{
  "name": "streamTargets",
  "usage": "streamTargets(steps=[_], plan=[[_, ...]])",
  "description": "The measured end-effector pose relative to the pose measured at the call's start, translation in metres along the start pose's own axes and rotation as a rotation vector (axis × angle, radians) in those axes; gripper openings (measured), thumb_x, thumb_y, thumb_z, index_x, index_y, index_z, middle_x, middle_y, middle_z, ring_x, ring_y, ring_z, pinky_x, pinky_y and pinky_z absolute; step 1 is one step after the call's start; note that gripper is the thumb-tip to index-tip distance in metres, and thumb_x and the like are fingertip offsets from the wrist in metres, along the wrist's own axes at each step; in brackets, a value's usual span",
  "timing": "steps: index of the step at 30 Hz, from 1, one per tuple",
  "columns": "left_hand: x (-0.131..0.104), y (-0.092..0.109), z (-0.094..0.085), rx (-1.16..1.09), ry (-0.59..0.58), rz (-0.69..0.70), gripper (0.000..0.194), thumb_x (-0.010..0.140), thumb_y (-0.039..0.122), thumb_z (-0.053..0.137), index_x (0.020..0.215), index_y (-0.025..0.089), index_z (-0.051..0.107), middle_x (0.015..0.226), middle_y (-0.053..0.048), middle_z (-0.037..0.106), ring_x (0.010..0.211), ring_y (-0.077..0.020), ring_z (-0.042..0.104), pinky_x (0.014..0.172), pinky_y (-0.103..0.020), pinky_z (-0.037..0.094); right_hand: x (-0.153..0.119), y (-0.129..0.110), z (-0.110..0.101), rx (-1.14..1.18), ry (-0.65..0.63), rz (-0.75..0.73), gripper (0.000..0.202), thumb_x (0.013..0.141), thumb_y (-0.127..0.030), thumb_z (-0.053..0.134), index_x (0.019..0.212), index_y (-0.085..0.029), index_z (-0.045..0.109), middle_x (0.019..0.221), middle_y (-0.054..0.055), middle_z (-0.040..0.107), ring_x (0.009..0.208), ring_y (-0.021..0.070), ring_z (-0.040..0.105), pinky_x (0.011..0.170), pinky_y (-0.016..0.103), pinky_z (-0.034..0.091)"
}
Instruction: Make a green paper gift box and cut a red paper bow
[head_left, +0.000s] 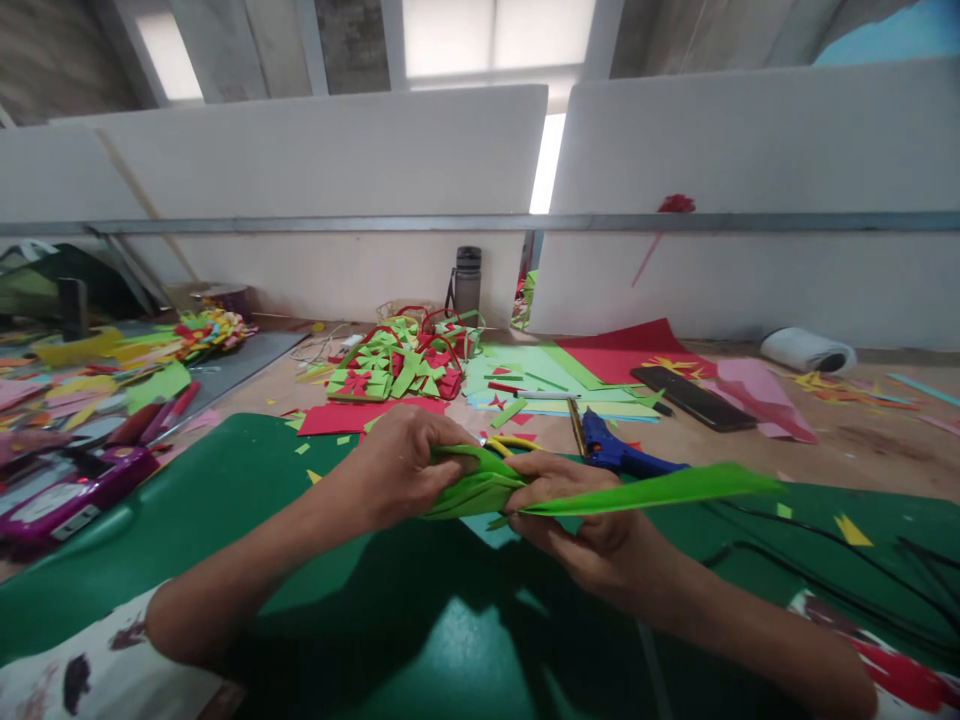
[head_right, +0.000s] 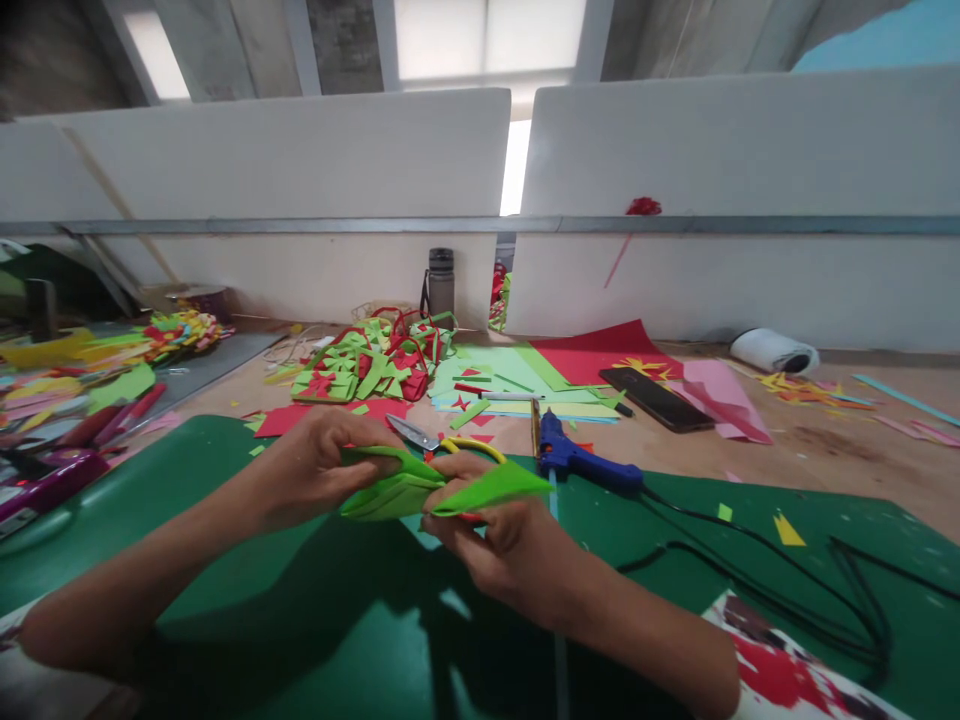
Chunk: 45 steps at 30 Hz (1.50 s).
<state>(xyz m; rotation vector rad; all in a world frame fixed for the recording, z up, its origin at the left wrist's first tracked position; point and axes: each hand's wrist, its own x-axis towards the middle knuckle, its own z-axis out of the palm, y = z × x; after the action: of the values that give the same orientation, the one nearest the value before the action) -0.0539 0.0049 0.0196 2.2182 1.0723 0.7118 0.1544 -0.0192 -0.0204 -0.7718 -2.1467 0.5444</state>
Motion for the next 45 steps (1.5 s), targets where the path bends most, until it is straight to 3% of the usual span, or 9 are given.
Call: streamTargets(steps=[3,5,9,14,19,26,32,36,45], plan=[[0.002,-0.004,0.000,-0.068,-0.003,-0.032,0.023,0.076,0.019,0.048,0.074,0.014,0.070,0.060,0.001,0.059,0.055,-0.0105,0.048,0.049,-0.020,0.034,0.002,-0.005,-0.005,0.146,0.033,0.119,0.013,0.082,-0.021,0.059,0.080,-0.024,0.072,0.104,0.005,0.066,0.105,0.0235,0.057,0.090,0.036,0.046],[0.003,-0.007,0.000,-0.113,0.007,-0.053,0.021,0.077,0.020,0.050,0.072,0.014,0.069,0.057,0.002,0.054,0.052,-0.0089,0.043,0.048,-0.020,0.032,0.005,-0.008,-0.011,0.287,0.104,0.219,0.012,0.081,-0.026,0.061,0.080,-0.023,0.073,0.108,0.005,0.065,0.103,0.0241,0.059,0.088,0.037,0.048],[0.005,-0.011,0.001,-0.259,-0.006,-0.122,0.019,0.076,0.024,0.055,0.065,0.013,0.066,0.052,0.004,0.048,0.049,-0.0076,0.039,0.046,-0.020,0.029,0.014,-0.010,-0.024,0.525,0.320,0.378,0.011,0.078,-0.030,0.066,0.082,-0.023,0.074,0.091,0.004,0.070,0.082,0.0188,0.064,0.071,0.028,0.053],[0.008,-0.009,0.007,-0.500,-0.094,-0.256,0.018,0.074,0.028,0.060,0.075,0.012,0.068,0.063,0.000,0.060,0.054,-0.0103,0.050,0.050,-0.021,0.037,0.027,-0.014,-0.033,0.609,0.510,0.443,0.011,0.069,-0.032,0.074,0.072,-0.021,0.073,0.072,0.002,0.070,0.056,0.0116,0.058,0.052,0.022,0.050],[0.016,-0.008,0.014,-0.630,-0.116,-0.346,0.018,0.072,0.030,0.064,0.072,0.012,0.067,0.061,0.000,0.063,0.051,-0.0094,0.052,0.050,-0.021,0.039,0.033,-0.012,-0.035,0.654,0.517,0.469,0.014,0.068,-0.031,0.074,0.073,-0.018,0.071,0.059,0.001,0.065,0.051,0.0114,0.058,0.051,0.022,0.049],[0.029,-0.012,0.026,-0.716,-0.156,-0.438,0.028,0.064,0.036,0.070,0.073,0.010,0.068,0.066,-0.005,0.067,0.054,-0.0134,0.058,0.054,-0.024,0.044,0.031,0.014,-0.037,0.652,0.527,0.534,0.022,0.069,-0.036,0.074,0.072,-0.015,0.066,0.059,-0.001,0.063,0.050,0.0102,0.058,0.054,0.024,0.050],[0.035,-0.024,0.033,-0.831,-0.174,-0.508,0.034,0.061,0.038,0.073,0.077,0.009,0.068,0.069,-0.007,0.068,0.059,-0.0173,0.061,0.058,-0.029,0.046,0.040,0.021,-0.033,0.561,0.484,0.597,0.023,0.070,-0.035,0.072,0.071,-0.013,0.065,0.059,0.001,0.066,0.048,0.0109,0.059,0.050,0.023,0.051],[0.034,-0.027,0.034,-0.778,-0.157,-0.512,0.025,0.062,0.034,0.070,0.070,0.011,0.066,0.063,-0.004,0.065,0.054,-0.0143,0.058,0.055,-0.026,0.044,0.046,0.019,-0.027,0.436,0.442,0.616,0.021,0.072,-0.033,0.070,0.069,-0.012,0.065,0.056,0.001,0.066,0.047,0.0108,0.060,0.049,0.021,0.051],[0.033,-0.027,0.035,-0.717,-0.165,-0.461,0.022,0.065,0.031,0.064,0.074,0.011,0.065,0.062,-0.001,0.062,0.055,-0.0132,0.056,0.057,-0.026,0.044,0.050,0.018,-0.030,0.310,0.511,0.540,0.021,0.072,-0.033,0.069,0.070,-0.013,0.065,0.055,0.000,0.065,0.051,0.0123,0.063,0.049,0.020,0.052]])
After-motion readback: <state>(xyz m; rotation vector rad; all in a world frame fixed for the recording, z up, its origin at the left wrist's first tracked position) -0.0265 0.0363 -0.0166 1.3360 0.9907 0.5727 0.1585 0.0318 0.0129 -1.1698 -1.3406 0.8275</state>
